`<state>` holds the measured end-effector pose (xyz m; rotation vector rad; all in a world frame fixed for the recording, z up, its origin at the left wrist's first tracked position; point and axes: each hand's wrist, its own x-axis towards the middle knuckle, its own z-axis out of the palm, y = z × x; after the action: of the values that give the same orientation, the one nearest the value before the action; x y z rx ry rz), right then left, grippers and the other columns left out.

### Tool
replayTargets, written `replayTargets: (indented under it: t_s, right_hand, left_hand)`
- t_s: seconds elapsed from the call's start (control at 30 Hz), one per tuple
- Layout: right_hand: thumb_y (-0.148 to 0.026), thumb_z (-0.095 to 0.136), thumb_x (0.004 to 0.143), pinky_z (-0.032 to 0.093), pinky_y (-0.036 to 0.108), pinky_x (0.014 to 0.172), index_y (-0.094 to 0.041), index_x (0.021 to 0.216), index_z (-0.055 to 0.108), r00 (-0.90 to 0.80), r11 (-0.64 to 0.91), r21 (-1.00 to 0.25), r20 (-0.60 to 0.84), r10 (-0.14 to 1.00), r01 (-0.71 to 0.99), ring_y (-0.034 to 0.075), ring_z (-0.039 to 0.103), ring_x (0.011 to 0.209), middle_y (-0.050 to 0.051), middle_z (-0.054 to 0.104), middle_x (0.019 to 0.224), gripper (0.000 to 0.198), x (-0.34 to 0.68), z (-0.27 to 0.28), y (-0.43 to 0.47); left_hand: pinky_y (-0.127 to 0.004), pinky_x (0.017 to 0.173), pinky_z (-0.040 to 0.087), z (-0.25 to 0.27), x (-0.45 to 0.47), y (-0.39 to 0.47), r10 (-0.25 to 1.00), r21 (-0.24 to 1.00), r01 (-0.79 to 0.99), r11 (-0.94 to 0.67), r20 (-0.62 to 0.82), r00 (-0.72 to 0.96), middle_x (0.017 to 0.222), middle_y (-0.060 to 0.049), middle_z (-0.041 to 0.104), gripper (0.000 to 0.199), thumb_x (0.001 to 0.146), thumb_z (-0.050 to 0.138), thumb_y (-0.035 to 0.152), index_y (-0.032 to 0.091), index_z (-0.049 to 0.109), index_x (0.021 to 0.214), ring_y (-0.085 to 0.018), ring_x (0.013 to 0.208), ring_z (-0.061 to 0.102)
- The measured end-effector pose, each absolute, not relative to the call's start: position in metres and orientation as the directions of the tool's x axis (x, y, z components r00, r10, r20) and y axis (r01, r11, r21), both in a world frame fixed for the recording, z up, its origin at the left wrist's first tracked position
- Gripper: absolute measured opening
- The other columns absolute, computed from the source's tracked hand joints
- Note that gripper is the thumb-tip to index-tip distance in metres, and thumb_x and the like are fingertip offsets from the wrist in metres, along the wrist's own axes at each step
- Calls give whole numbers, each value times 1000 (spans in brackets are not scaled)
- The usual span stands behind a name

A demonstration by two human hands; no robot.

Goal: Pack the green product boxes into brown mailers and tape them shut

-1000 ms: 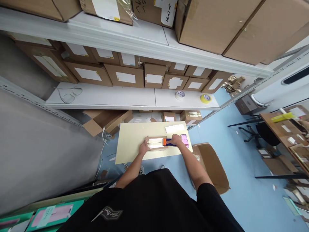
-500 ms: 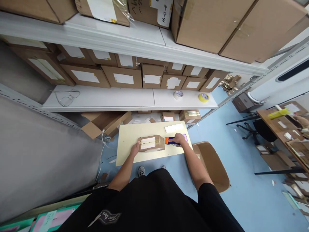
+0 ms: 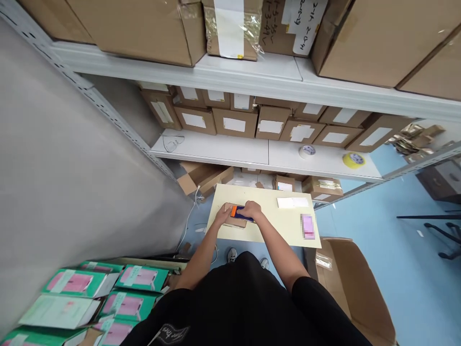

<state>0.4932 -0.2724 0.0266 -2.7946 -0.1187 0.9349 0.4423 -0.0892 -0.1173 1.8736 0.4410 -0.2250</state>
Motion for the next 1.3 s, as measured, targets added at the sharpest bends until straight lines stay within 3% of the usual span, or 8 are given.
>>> replayTargets:
  t_s: [0.23, 0.57, 0.73, 0.93, 1.07, 1.13, 1.23, 1.3]
  right_hand:
    - [-76, 70, 79, 44, 27, 64, -21, 83, 77, 827, -946, -323, -524, 201, 25, 25, 74, 91, 12, 80, 96, 56, 479, 19, -333]
    - [-72, 74, 78, 37, 25, 60, -20, 73, 70, 911, -909, -370, -410, -28, -194, 20, 67, 73, 6, 75, 76, 53, 424, 12, -506]
    - [-70, 74, 79, 33, 26, 57, -20, 74, 69, 889, -902, -311, -434, -145, -299, 19, 64, 69, 5, 73, 76, 50, 399, 10, -578]
    - [-67, 75, 81, 32, 25, 57, -19, 75, 71, 897, -913, -322, -433, -92, -249, 18, 65, 71, 7, 75, 78, 48, 417, -21, -522]
    - [-67, 68, 88, 34, 23, 58, -19, 79, 72, 906, -880, -415, -422, -40, -232, 17, 66, 71, 4, 75, 77, 49, 428, -39, -449]
    - [-68, 65, 89, 35, 23, 58, -19, 83, 73, 909, -873, -437, -417, -17, -217, 17, 68, 74, 4, 76, 79, 50, 432, -41, -415]
    - [-72, 63, 89, 39, 23, 62, -20, 92, 75, 912, -885, -440, -408, 45, -153, 19, 71, 82, 6, 79, 89, 53, 441, -36, -369]
    - [-73, 64, 88, 43, 24, 67, -21, 98, 76, 909, -911, -398, -410, 73, -106, 21, 73, 91, 8, 80, 99, 54, 449, -31, -341]
  left_hand:
    - [-37, 111, 46, -126, 443, -118, 223, 832, 500, -241, -454, 863, 151, -16, 59, 71, 96, 60, 58, 17, 50, 153, -31, 138, 58]
    - [-41, 106, 49, -114, 454, -230, 66, 748, 406, -525, -440, 895, 139, -13, 69, 64, 100, 51, 58, 23, 49, 153, -31, 127, 66]
    - [-37, 107, 49, -116, 460, -224, -4, 781, 367, -505, -428, 904, 138, -12, 70, 60, 101, 52, 57, 22, 53, 149, -29, 126, 66]
    - [-32, 113, 45, -126, 462, -182, 1, 815, 402, -418, -443, 897, 150, -13, 61, 59, 102, 52, 53, 17, 52, 150, -26, 137, 59]
    - [-38, 115, 43, -117, 471, -135, 245, 675, 516, -528, -460, 853, 154, -19, 55, 75, 97, 57, 60, 14, 46, 155, -32, 141, 54]
    - [-39, 115, 42, -110, 472, -115, 332, 643, 503, -577, -378, 864, 152, -19, 57, 68, 98, 55, 58, 14, 53, 150, -33, 141, 54]
    - [-35, 115, 42, -106, 466, -97, 278, 713, 407, -571, -299, 913, 147, -12, 63, 54, 102, 47, 56, 20, 64, 137, -28, 138, 57]
    - [-35, 115, 42, -109, 459, -92, 239, 741, 419, -525, -344, 908, 151, -11, 60, 58, 101, 48, 60, 21, 60, 143, -27, 140, 55]
